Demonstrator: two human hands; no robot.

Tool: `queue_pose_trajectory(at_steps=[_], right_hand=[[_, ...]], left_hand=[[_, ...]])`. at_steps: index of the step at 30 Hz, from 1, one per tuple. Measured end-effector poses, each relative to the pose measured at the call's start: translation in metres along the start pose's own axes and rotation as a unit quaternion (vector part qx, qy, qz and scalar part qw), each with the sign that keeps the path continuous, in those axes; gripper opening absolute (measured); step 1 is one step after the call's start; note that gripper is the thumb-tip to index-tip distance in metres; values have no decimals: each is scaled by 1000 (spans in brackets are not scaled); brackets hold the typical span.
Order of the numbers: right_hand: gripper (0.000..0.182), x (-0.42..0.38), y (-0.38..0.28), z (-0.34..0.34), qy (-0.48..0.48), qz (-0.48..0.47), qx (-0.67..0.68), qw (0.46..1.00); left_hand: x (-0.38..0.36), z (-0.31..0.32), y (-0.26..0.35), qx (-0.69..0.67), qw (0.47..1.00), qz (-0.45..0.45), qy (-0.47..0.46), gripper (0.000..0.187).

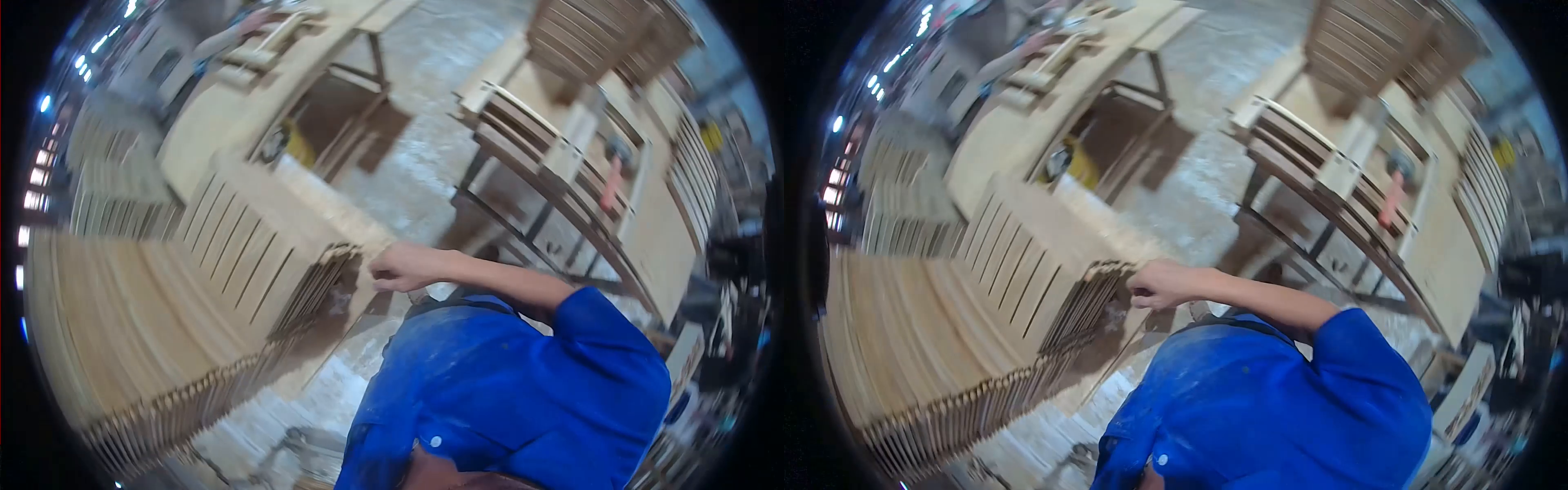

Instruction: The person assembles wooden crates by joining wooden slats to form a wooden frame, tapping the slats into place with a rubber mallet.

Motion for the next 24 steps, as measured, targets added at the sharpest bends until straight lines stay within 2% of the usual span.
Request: queue_pose_trajectory(at_steps=[2,6,8,11,13,15,16,17,18,19,21,22,23,24], right_hand=[[28,-15,3,-12,30,-21,27,999],[28,-55,18,-53,98,5,47,994],[28,-78,21,-80,96,28,16,995],[27,-124,27,-127,169,40,5,985],[27,-161,21,-169,263,-20,47,963],[22,-203,1,-218,329,-40,-17,943],[19,-229,-14,-245,401,-91,-20,912],[22,-251,-20,-268,449,-88,28,889],[39,-273,-25,-288,519,-72,49,850],[60,-296,-32,-307,565,6,-18,825],[71,-326,-48,-344,650,-116,-162,733],[71,-323,-41,-359,642,-118,-155,741],[73,-328,-38,-373,673,-132,-156,710],[70,-331,-26,-381,678,-121,-130,713]], left_hand=[[11,0,57,-16,999,40,24,44],[37,12,175,-85,983,143,72,41],[50,17,242,-127,967,198,93,40],[63,17,349,-193,931,284,126,40],[70,10,418,-237,901,333,147,41],[73,2,486,-280,867,380,162,42],[74,-2,521,-298,848,403,170,43],[74,-6,553,-317,831,421,179,44],[72,-10,585,-335,812,440,188,45],[70,-14,613,-350,795,454,199,46],[60,-19,665,-387,752,481,232,49],[55,-23,689,-402,734,488,248,50],[54,-25,710,-407,719,501,259,52],[47,-27,725,-420,699,506,281,53]])
Point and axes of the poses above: each hand's wrist, its own x-axis towards the middle knuckle, its own z-axis out of the palm, y = z × x, the point moved 8 cm from there along x, towards the middle knuckle, and after that the axes turned 2 degrees about -y, right-handed, at the moved point
